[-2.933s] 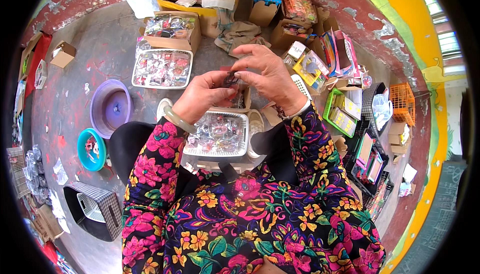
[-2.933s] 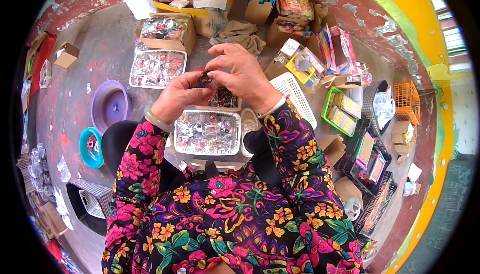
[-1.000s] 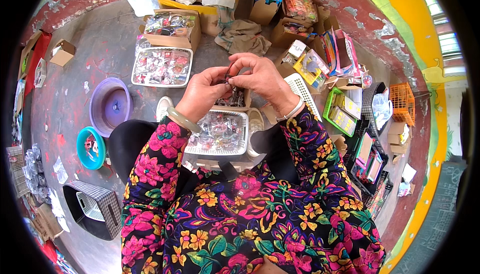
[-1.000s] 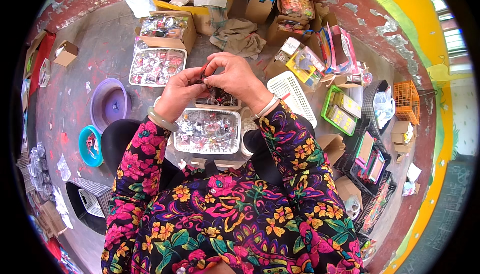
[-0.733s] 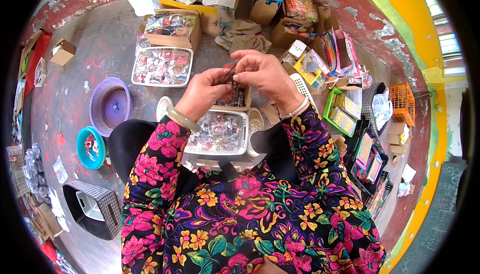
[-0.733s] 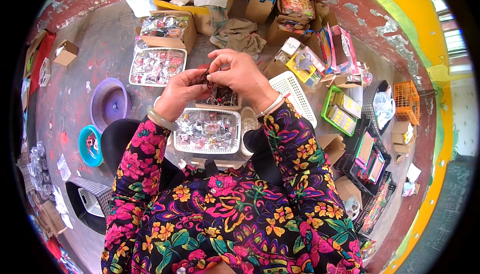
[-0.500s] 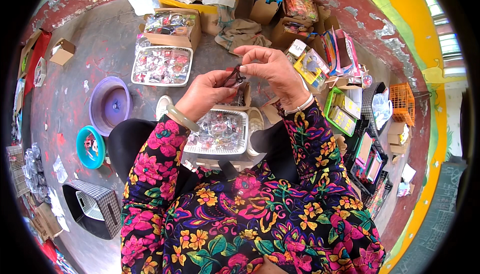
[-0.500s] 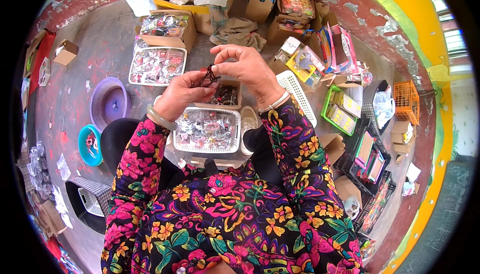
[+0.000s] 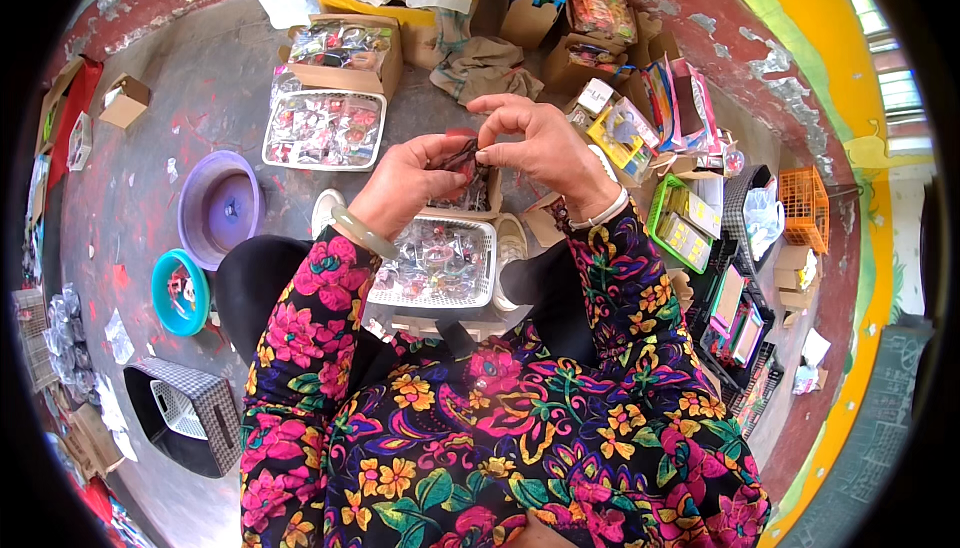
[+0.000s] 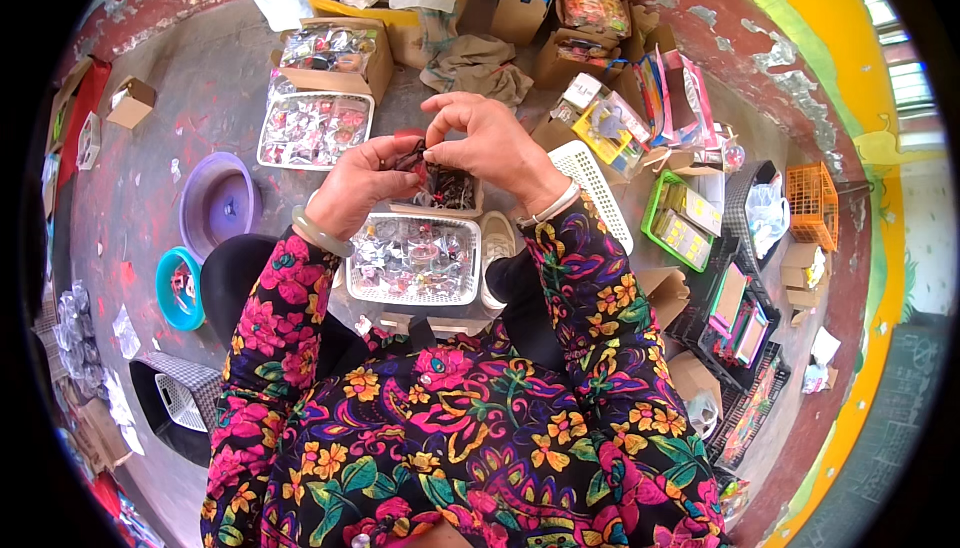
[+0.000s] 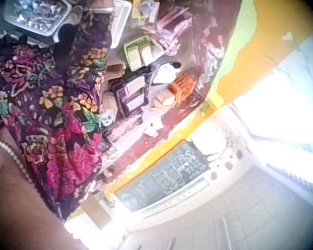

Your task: The person sits on the floor and repeatedly picks up small trinkets, places them into clear plastic bags, and seals the bags. The person handles various small items, including red and black objects, and places the packaged items into a white basket.

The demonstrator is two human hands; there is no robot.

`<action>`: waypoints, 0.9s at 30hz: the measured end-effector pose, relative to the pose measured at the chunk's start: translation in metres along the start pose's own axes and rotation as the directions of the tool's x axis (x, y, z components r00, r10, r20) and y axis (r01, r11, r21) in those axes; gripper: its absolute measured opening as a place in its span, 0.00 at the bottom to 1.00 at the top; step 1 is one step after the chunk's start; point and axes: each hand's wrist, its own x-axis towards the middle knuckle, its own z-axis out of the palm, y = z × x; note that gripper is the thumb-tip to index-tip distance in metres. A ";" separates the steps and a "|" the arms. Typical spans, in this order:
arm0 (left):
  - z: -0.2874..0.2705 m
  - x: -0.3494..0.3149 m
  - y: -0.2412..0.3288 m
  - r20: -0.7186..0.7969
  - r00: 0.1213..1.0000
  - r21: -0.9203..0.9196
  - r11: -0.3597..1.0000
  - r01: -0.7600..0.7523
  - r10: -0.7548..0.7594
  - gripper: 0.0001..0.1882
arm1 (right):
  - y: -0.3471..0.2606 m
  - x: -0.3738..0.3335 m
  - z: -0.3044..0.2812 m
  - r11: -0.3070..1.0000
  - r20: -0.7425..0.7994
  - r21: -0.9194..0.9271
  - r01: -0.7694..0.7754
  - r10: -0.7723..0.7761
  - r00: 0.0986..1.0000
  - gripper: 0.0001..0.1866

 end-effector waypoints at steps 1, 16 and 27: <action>-0.001 0.001 -0.001 -0.007 1.000 0.022 1.000 0.002 -0.002 0.24 | 0.004 0.001 0.001 0.994 -0.022 -0.096 0.052 -0.054 0.998 0.05; 0.003 0.002 -0.004 0.032 0.999 0.099 0.995 -0.003 0.000 0.19 | 0.013 0.002 0.006 0.940 0.014 -0.259 0.223 -0.227 0.974 0.06; 0.000 0.003 -0.004 -0.093 0.995 -0.005 1.000 -0.020 0.020 0.15 | 0.004 0.001 0.007 0.899 0.012 -0.333 0.284 -0.297 0.955 0.10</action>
